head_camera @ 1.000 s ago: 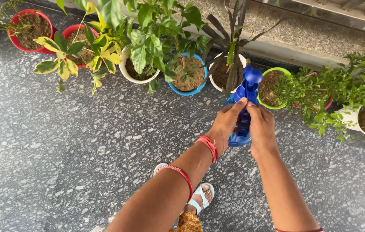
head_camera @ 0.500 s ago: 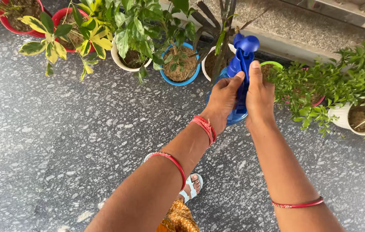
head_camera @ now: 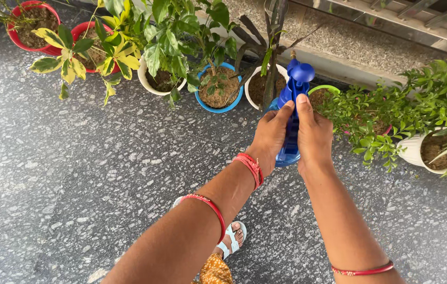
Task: The person uses a blue spray bottle to mist water onto several potted plants arranged on a balcony floor. They systematically move from one plant to the next, spraying the leaves and soil of each.
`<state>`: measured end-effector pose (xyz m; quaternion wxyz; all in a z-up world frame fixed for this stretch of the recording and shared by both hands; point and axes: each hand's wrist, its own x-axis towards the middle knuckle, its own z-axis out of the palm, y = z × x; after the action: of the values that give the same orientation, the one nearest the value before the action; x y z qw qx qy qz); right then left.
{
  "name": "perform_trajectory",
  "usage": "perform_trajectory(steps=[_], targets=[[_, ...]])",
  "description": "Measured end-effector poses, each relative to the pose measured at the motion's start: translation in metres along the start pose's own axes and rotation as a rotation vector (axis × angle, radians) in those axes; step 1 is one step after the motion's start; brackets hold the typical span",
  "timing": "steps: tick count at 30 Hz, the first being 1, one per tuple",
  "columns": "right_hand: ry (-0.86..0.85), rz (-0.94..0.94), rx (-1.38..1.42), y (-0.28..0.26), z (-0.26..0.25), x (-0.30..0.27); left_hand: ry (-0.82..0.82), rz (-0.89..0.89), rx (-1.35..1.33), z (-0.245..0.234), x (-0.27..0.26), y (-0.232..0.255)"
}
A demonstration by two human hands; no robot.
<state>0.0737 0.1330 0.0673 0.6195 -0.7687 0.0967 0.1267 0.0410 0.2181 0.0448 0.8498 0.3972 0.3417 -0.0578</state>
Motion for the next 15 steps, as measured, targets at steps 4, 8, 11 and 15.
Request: perform_trajectory(steps=[4, 8, 11, 15], targets=[[-0.003, -0.109, -0.009, 0.013, 0.001, -0.009, -0.008, -0.027, 0.014, -0.006, -0.003, -0.006], [0.009, -0.024, 0.004, 0.021, -0.002, -0.014, 0.006, -0.051, 0.033, -0.011, -0.002, -0.017], [-0.001, -0.032, 0.045, 0.021, -0.004, -0.020, 0.013, -0.058, 0.014, -0.012, 0.001, -0.026], [-0.046, 0.023, 0.083, 0.023, -0.004, -0.024, 0.050, -0.098, 0.060, -0.015, 0.003, -0.033]])
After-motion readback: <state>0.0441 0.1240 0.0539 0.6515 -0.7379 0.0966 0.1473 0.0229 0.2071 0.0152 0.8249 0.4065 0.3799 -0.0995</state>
